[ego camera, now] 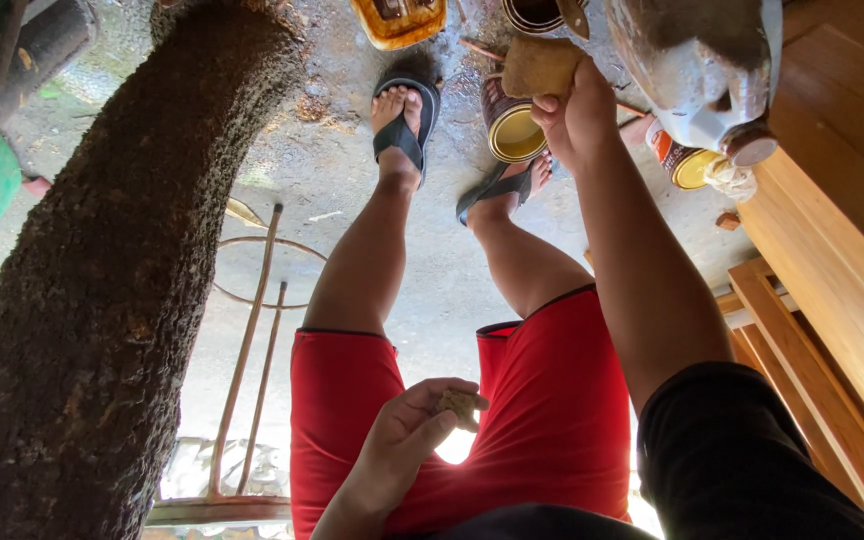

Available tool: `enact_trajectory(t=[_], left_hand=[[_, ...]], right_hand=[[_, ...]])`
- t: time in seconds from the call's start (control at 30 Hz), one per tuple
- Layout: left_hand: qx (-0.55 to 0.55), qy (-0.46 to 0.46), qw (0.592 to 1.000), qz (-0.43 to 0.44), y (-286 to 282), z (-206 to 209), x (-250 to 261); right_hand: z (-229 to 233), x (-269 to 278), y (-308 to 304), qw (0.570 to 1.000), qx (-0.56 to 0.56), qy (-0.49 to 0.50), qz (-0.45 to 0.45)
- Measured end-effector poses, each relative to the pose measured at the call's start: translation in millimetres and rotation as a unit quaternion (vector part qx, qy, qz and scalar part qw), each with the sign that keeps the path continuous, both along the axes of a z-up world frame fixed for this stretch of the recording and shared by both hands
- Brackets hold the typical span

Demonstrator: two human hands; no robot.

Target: The person applies wood filler to small holes and cracks in a large wooden panel using a small applicator.

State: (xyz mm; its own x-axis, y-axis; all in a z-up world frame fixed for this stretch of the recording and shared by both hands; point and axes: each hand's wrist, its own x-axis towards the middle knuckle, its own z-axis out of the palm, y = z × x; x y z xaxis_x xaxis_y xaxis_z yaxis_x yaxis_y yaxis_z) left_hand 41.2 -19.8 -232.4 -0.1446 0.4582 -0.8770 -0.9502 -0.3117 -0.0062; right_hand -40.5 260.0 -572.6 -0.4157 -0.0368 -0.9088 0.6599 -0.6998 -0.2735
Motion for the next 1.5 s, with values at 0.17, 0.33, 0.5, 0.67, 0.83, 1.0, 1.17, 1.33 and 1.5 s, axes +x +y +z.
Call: enact_trajectory(t=[0.17, 0.33, 0.5, 0.67, 0.83, 1.0, 1.17, 1.33, 1.5], left_hand=[[0.011, -0.003, 1.000, 0.011, 1.9, 5.1, -1.4], [0.007, -0.016, 1.000, 0.005, 3.5, 3.6, -5.1], [-0.005, -0.020, 1.000, 0.014, 3.4, 0.9, -2.4], [-0.007, -0.012, 1.000, 0.011, 3.1, 0.5, -5.3], [-0.010, -0.015, 1.000, 0.003, 2.1, -0.6, -12.0], [-0.025, -0.027, 0.999, -0.020, 2.1, -6.2, -15.6], [-0.027, -0.031, 0.999, -0.018, 0.6, -5.1, -15.4], [-0.027, -0.041, 0.998, -0.028, -9.4, -6.5, -21.0], [-0.051, -0.070, 0.996, -0.029, -18.1, -9.9, -17.0]], right_hand=[[-11.9, 17.7, 9.0, 0.992, 0.096, 0.043, 0.063], [-16.1, 3.8, 9.2, 0.764, 0.467, 0.279, 0.348], [-30.2, 1.6, 0.9, 0.709, 0.436, 0.201, 0.516], [-32.9, 23.9, 0.6, 0.675, 0.500, 0.175, 0.513], [-52.7, 51.5, 21.0, 0.669, 0.566, 0.096, 0.472], [-24.6, 6.7, -16.8, 0.552, 0.628, 0.218, 0.503], [-65.9, -19.1, -21.4, 0.485, 0.592, 0.246, 0.594], [-125.6, -53.3, -15.7, 0.386, 0.482, 0.122, 0.777], [-137.1, -63.0, -23.4, 0.339, 0.332, 0.039, 0.879]])
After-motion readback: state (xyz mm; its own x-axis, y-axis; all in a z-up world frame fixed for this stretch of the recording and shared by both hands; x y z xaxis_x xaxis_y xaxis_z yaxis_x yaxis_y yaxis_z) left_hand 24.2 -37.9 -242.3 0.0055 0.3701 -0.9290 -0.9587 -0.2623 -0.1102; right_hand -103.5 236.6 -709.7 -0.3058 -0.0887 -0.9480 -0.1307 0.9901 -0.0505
